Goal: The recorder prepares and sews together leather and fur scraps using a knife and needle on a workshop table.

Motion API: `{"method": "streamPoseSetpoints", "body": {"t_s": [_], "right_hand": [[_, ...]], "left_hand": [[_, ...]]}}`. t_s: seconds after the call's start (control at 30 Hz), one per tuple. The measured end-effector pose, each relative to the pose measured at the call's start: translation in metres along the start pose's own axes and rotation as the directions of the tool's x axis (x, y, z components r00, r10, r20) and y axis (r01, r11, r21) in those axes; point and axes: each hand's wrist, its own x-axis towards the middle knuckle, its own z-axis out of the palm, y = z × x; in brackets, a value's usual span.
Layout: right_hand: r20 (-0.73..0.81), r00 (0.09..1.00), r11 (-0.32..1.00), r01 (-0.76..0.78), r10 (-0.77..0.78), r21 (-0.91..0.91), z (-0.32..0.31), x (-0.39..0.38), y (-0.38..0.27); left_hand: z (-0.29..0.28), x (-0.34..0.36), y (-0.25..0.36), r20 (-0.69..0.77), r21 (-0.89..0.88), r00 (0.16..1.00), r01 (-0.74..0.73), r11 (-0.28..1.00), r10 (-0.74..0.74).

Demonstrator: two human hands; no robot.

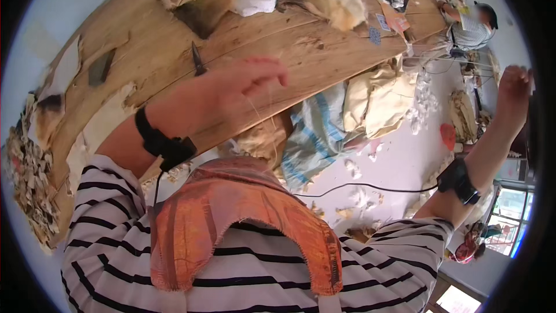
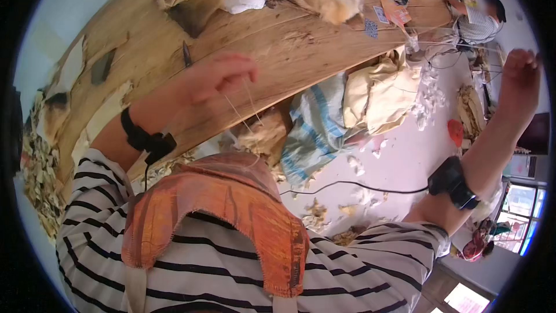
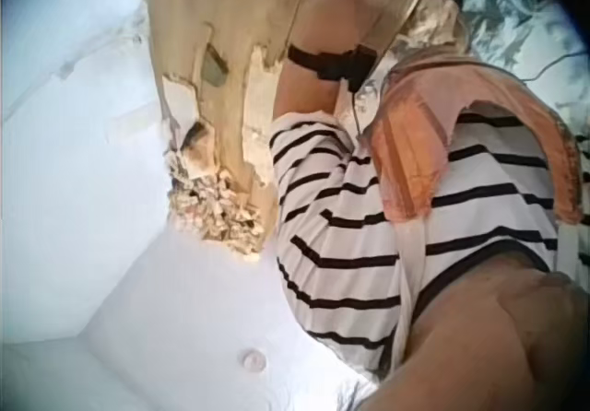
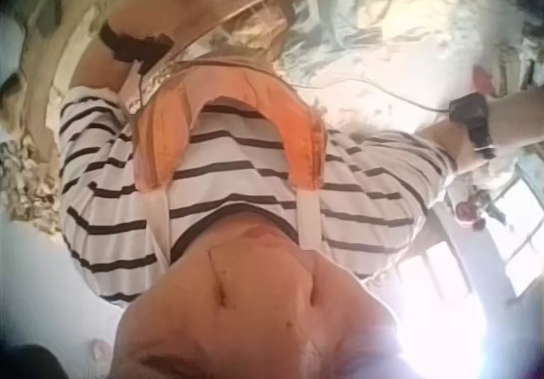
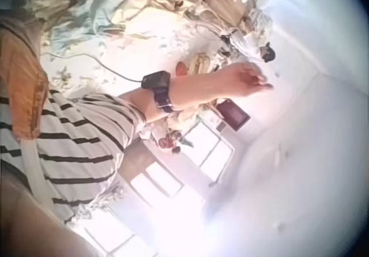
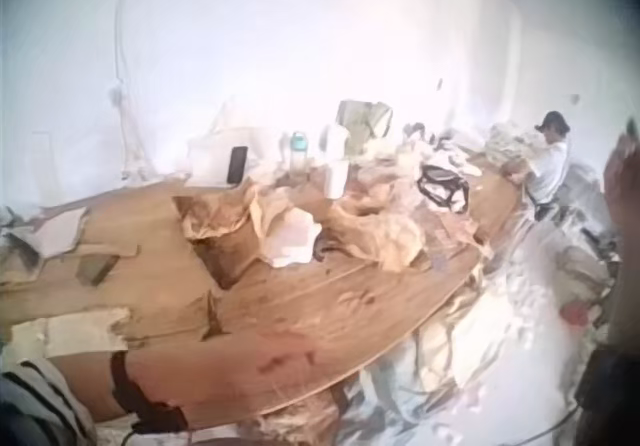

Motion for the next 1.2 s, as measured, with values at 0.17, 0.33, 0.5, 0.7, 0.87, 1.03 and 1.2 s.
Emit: {"method": "streamPoseSetpoints", "body": {"t_s": [0.17, 0.33, 0.5, 0.7, 0.87, 1.03, 1.2], "right_hand": [[-0.47, 0.692, 0.721, 0.107, -0.548, -0.684, -0.034, -0.076, 0.045], [-0.547, 0.717, 0.898, 0.286, -0.432, -0.334, -0.106, -0.164, 0.007], [-0.819, 0.467, 0.901, 0.414, -0.334, -0.131, -0.148, -0.304, -0.063], [-0.884, 0.171, 0.899, 0.034, -0.436, -0.437, -0.1, -0.469, -0.063], [-0.856, -0.207, 0.865, -0.29, -0.473, -0.408, -0.043, -0.533, -0.012], [-0.789, -0.379, 0.828, -0.489, -0.484, -0.273, -0.02, -0.547, 0.023], [-0.658, -0.418, 0.621, -0.778, -0.626, -0.097, -0.035, -0.535, 0.003]], "left_hand": [[-0.043, 0.009, 0.01, -0.088, 0.183, 0.99, 0.124, 0.975, -0.109], [-0.067, 0.022, 0.008, -0.183, 0.446, 0.982, 0.132, 0.885, -0.054], [-0.077, 0.029, 0.021, -0.11, 0.341, 0.963, 0.268, 0.901, -0.244], [-0.067, 0.067, 0.029, 0.192, 0.356, 0.945, 0.182, 0.916, -0.263], [-0.061, 0.109, 0.032, 0.343, 0.188, 0.928, 0.084, 0.979, -0.145], [-0.073, 0.128, 0.016, 0.233, 0.321, 0.954, -0.257, 0.912, 0.188], [-0.109, 0.09, -0.008, -0.068, 0.629, 0.95, -0.195, 0.753, 0.303]]}}
